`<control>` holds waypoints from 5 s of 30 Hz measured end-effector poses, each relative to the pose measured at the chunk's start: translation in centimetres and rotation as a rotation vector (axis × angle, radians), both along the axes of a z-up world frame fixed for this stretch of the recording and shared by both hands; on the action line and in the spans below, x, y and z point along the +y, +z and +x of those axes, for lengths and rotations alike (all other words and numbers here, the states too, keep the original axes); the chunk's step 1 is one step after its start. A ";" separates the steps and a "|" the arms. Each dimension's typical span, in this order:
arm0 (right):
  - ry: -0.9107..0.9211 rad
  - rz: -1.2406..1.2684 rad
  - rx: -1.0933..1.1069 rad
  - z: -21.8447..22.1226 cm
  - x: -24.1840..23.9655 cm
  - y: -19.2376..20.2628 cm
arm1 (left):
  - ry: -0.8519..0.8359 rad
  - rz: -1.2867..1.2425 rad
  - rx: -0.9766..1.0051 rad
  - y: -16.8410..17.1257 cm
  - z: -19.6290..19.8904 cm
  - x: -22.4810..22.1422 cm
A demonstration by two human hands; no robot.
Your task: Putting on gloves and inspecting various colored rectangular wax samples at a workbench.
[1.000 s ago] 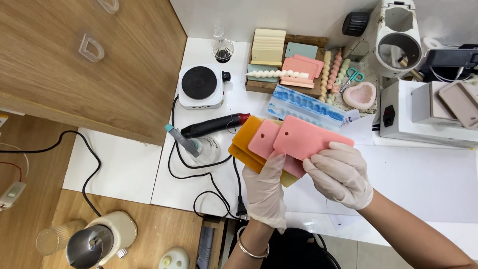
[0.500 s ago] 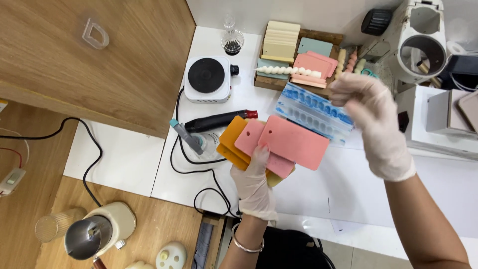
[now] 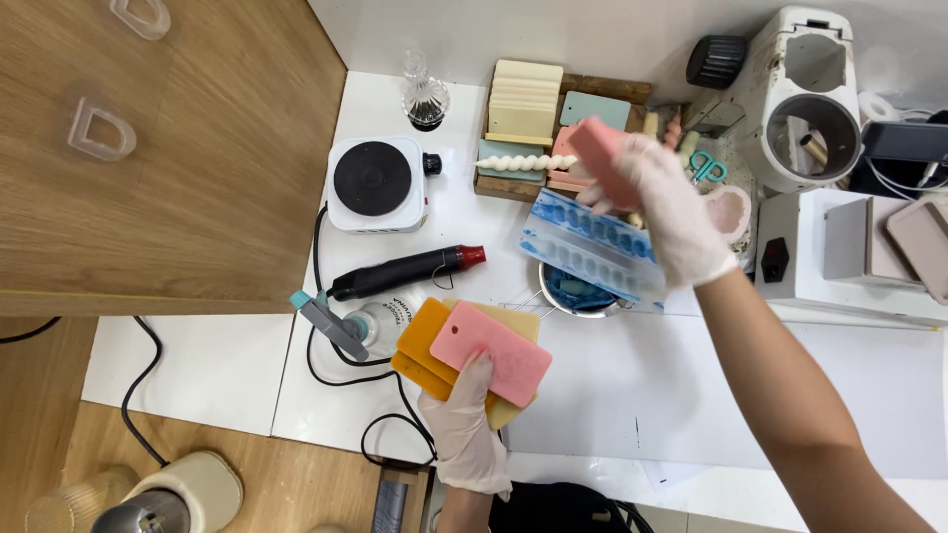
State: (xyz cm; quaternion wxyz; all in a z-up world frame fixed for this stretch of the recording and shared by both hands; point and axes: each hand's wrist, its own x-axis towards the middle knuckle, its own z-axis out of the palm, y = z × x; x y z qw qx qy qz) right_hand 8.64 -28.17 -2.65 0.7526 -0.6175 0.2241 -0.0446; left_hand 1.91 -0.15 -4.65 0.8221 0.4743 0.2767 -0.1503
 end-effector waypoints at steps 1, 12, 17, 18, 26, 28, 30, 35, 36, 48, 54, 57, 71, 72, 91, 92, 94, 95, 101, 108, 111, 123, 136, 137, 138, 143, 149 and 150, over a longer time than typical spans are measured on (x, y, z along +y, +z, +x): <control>0.005 0.002 -0.001 1.0 -2.3 -2.4 | 0.005 0.002 -0.001 -0.3 -0.4 0.3; 0.453 -1.079 0.264 8.1 -11.8 -12.6 | -0.027 0.050 0.264 -5.6 -5.2 5.6; 0.289 -1.083 0.354 8.3 -10.2 -10.8 | 0.064 0.041 0.228 -8.9 -7.2 8.3; 0.173 -0.820 0.439 8.3 -9.8 -10.3 | 0.081 0.047 0.204 -9.5 -7.6 8.9; 0.169 -0.604 0.619 8.5 -8.2 -8.2 | 0.101 0.080 0.185 -9.7 -7.6 9.5; 0.185 -0.672 0.642 8.0 -8.3 -10.3 | 0.086 0.098 0.189 -8.7 -7.5 9.3; 0.199 -1.237 0.248 7.3 -9.5 -14.7 | 0.096 0.067 0.255 -6.6 -7.1 8.4; 0.076 -1.089 0.126 4.6 -7.4 -13.9 | 0.109 0.055 0.301 -5.8 -7.1 8.1; 0.014 -0.823 0.075 4.0 -6.9 -13.1 | 0.101 0.065 0.303 -6.1 -7.2 8.3; 0.045 -0.869 0.023 2.7 -10.5 -16.8 | 0.043 0.083 0.290 -6.6 -7.1 7.5; -0.194 -1.023 -0.334 1.0 -6.5 -14.5 | 0.025 0.064 0.325 -5.9 -7.3 7.3; -0.335 -1.077 -0.683 -0.4 -4.1 -10.1 | 0.025 0.058 0.334 -5.2 -7.0 7.1; -0.399 -1.327 -0.994 -11.1 6.9 2.7 | -0.139 -0.166 0.055 3.2 -3.2 1.0; -0.415 -1.415 -0.948 -11.9 7.4 3.0 | -0.153 -0.207 -0.010 3.8 -2.7 0.5; -0.369 -1.170 -0.603 -9.3 5.4 0.5 | -0.208 -0.274 -0.107 5.5 -0.9 -0.1; -0.324 -1.127 -0.497 -7.8 3.0 -1.2 | -0.223 -0.231 -0.090 4.7 -0.9 0.5; -0.294 -1.089 -0.384 -4.7 -1.3 -4.6 | -0.254 -0.194 -0.070 3.4 -1.4 1.3; -0.253 -1.085 -0.196 -2.8 -3.1 -6.4 | -0.254 -0.161 -0.052 3.0 -1.7 2.0; 0.019 -1.006 0.029 4.0 -8.4 -12.9 | -0.265 -0.088 0.021 -3.0 -4.9 7.4; 0.122 -1.034 0.024 4.7 -8.8 -16.7 | -0.144 -0.178 0.178 -5.2 -6.5 9.0; 0.127 -1.197 -0.172 3.5 -8.3 -16.2 | -0.148 -0.173 0.193 -3.9 -5.9 8.0; -0.421 -1.454 -0.745 -5.0 -1.4 -4.9 | -0.340 -0.130 0.161 -5.1 -6.4 7.4; -0.511 -1.489 -0.956 -10.2 4.1 2.3 | -0.304 -0.114 0.090 -0.9 -6.3 6.6; -0.527 -1.487 -0.941 -10.4 4.7 2.5 | -0.290 -0.124 0.097 -0.4 -6.3 6.7; -0.543 -1.486 -0.925 -10.7 5.2 2.7 | -0.276 -0.134 0.105 0.2 -6.2 6.7; -0.561 -1.460 -0.878 -11.6 6.9 2.5 | -0.240 -0.150 0.120 0.4 -6.5 7.7; -0.552 -1.432 -0.820 -11.8 7.7 0.9 | -0.194 -0.152 0.116 -0.2 -6.8 8.4; -0.558 -1.430 -0.792 -11.8 7.7 0.5 | -0.189 -0.151 0.121 -0.3 -6.8 8.5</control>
